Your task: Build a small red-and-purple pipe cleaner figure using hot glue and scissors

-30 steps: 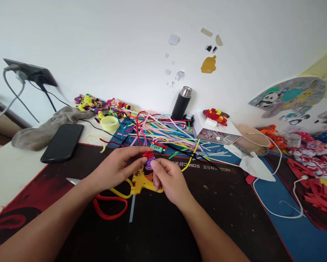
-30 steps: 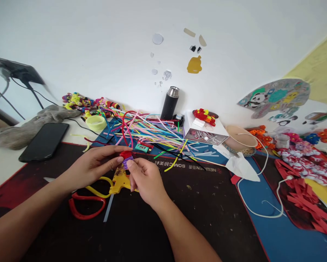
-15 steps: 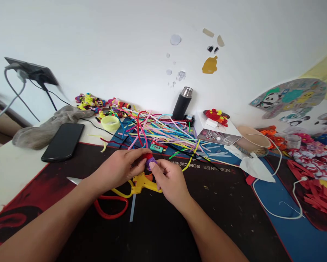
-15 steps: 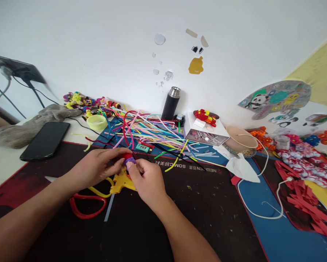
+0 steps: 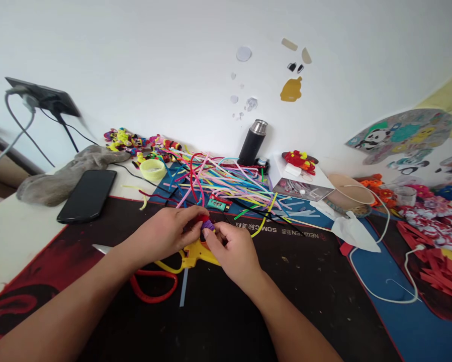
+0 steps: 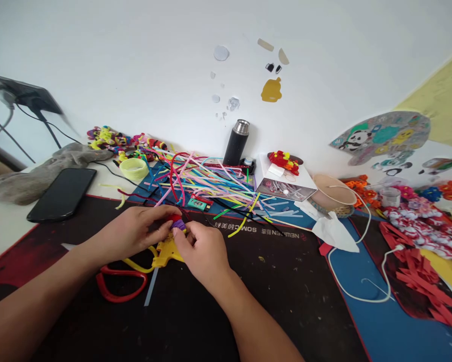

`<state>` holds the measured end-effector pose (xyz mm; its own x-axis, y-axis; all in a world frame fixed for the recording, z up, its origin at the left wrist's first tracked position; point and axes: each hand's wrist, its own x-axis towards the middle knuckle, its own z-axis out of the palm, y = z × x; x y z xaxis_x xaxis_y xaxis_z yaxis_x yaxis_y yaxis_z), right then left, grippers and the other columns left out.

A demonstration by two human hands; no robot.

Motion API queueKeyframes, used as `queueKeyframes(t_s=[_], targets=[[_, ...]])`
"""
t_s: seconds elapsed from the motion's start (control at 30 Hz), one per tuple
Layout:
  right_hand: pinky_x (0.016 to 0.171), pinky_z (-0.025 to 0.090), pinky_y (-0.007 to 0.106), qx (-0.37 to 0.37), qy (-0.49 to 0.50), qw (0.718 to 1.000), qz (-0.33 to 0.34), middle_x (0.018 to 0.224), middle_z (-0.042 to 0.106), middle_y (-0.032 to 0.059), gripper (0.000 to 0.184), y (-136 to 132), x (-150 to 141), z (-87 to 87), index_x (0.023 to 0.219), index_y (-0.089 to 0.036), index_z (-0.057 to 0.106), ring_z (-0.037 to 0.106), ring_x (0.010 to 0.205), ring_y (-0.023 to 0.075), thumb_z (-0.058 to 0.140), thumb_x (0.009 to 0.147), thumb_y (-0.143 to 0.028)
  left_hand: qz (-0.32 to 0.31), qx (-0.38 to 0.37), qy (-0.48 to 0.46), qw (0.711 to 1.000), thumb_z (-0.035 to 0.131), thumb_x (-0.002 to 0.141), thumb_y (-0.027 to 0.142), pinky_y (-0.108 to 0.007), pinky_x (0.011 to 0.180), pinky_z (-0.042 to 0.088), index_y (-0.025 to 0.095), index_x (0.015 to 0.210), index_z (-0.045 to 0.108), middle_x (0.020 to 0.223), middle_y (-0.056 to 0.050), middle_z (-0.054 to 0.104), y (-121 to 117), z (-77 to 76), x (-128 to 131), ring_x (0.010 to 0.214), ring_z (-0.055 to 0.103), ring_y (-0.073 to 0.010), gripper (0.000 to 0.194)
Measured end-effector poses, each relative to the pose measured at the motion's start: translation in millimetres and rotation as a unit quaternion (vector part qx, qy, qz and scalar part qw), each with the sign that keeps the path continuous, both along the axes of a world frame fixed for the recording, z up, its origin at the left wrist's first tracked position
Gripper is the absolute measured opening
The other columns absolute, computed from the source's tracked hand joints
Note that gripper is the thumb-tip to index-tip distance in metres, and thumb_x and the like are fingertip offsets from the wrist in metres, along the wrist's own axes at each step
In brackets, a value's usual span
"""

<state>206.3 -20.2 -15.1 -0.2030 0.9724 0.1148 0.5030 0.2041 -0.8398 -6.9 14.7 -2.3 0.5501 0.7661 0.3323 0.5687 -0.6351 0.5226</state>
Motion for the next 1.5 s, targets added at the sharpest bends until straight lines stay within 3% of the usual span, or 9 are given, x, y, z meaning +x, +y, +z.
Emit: queueKeyframes(t_s=[0.27,0.53,0.7,0.8,0.9,1.07,1.23,1.5], targets=[[0.057,0.030,0.029,0.036,-0.037,0.999,0.007,0.056,0.056,-0.0027,0.038,-0.5,1.1,-1.1,0.069,-0.024,0.057,0.048,0.052,0.0142,0.064,0.102,-0.043,0.004,0.037,0.025,0.999,0.052,0.105,0.027,-0.025,0.059,0.046,0.017,0.118,0.068,0.077,-0.002,0.077,-1.3,-4.4,2.3,0.059,0.072,-0.0183,0.023],[0.057,0.031,0.029,0.038,-0.016,0.999,0.007,0.057,0.056,-0.0028,0.037,-1.0,1.0,0.1,0.071,-0.024,0.061,0.048,0.052,0.0141,0.064,0.102,-0.044,0.029,-0.002,-0.017,0.999,0.055,0.102,0.029,-0.024,0.057,0.044,0.019,0.116,0.070,0.077,0.000,0.077,-3.4,-4.4,5.1,0.056,0.067,-0.0153,0.023],[0.056,0.031,0.029,0.012,0.014,1.000,0.004,0.059,0.056,-0.0026,0.037,-2.1,0.5,2.8,0.074,-0.023,0.064,0.048,0.054,0.0140,0.063,0.102,-0.046,0.038,-0.138,-0.108,0.984,0.061,0.104,0.036,-0.024,0.063,0.050,0.021,0.117,0.073,0.089,-0.002,0.078,-3.2,1.4,2.0,0.069,0.069,-0.0164,0.024],[0.056,0.031,0.029,-0.006,0.036,0.999,0.007,0.060,0.056,-0.0025,0.035,-2.6,-0.1,3.3,0.077,-0.022,0.068,0.049,0.055,0.0142,0.064,0.102,-0.046,0.015,-0.243,-0.177,0.954,0.065,0.105,0.043,-0.026,0.066,0.055,0.021,0.117,0.072,0.095,-0.004,0.077,-2.5,6.5,0.0,0.077,0.069,-0.0186,0.026],[0.055,0.032,0.028,-0.028,0.070,0.997,0.012,0.062,0.055,-0.0031,0.031,-2.5,0.0,2.9,0.084,-0.022,0.072,0.048,0.056,0.0140,0.066,0.102,-0.046,-0.001,-0.294,-0.239,0.925,0.072,0.102,0.049,-0.027,0.066,0.057,0.019,0.115,0.071,0.092,-0.005,0.074,-2.0,10.4,-0.3,0.075,0.068,-0.0183,0.032],[0.051,0.039,0.027,-0.114,0.191,0.974,0.037,0.060,0.053,-0.0059,0.035,0.3,2.1,5.2,0.103,-0.022,0.072,0.051,0.050,0.0135,0.067,0.102,-0.057,0.007,-0.271,-0.280,0.921,0.083,0.095,0.051,-0.029,0.073,0.061,0.019,0.115,0.074,0.099,-0.007,0.076,-1.1,11.6,-1.4,0.086,0.071,-0.0206,0.039],[0.046,0.040,0.025,-0.167,0.311,0.934,0.050,0.060,0.056,-0.0089,0.047,5.1,4.4,7.9,0.110,-0.022,0.065,0.052,0.044,0.0114,0.071,0.098,-0.066,-0.012,-0.269,-0.300,0.915,0.085,0.094,0.043,-0.030,0.073,0.061,0.019,0.111,0.072,0.099,-0.007,0.075,-1.4,9.5,-2.1,0.089,0.074,-0.0225,0.032],[0.047,0.041,0.024,-0.175,0.329,0.927,0.049,0.057,0.058,-0.0088,0.042,5.7,7.6,6.1,0.113,-0.019,0.072,0.052,0.043,0.0105,0.077,0.096,-0.058,-0.011,-0.245,-0.282,0.928,0.080,0.094,0.029,-0.031,0.076,0.062,0.021,0.117,0.070,0.104,-0.007,0.076,-3.9,12.7,-0.8,0.091,0.076,-0.0225,0.026]])
